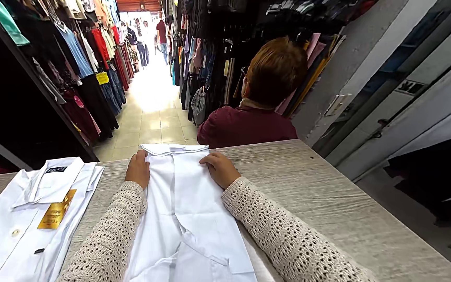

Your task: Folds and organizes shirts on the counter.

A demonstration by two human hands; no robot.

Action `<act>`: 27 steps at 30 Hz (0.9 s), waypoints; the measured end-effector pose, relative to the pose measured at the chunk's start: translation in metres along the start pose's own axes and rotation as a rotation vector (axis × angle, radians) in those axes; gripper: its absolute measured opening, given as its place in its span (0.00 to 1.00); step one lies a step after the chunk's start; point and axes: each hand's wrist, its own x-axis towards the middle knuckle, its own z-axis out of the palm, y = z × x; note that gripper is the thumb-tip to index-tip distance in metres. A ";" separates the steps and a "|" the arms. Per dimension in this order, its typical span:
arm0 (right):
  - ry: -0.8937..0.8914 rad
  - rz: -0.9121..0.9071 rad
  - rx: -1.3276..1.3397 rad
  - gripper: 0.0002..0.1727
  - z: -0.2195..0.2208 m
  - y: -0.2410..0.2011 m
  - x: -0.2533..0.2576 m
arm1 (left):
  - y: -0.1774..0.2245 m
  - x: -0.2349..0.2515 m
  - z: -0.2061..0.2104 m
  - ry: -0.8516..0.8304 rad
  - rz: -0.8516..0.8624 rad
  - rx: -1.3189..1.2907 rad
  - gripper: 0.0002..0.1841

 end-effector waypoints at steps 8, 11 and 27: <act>0.091 -0.071 0.005 0.15 0.002 0.012 0.002 | -0.024 0.010 -0.007 0.082 0.022 -0.197 0.21; 0.183 -0.135 0.064 0.14 -0.004 0.009 -0.017 | -0.035 -0.012 -0.015 0.107 -0.025 -0.393 0.21; -0.433 -0.284 -0.059 0.27 0.007 -0.186 -0.249 | -0.049 -0.366 -0.043 0.173 0.515 -0.271 0.12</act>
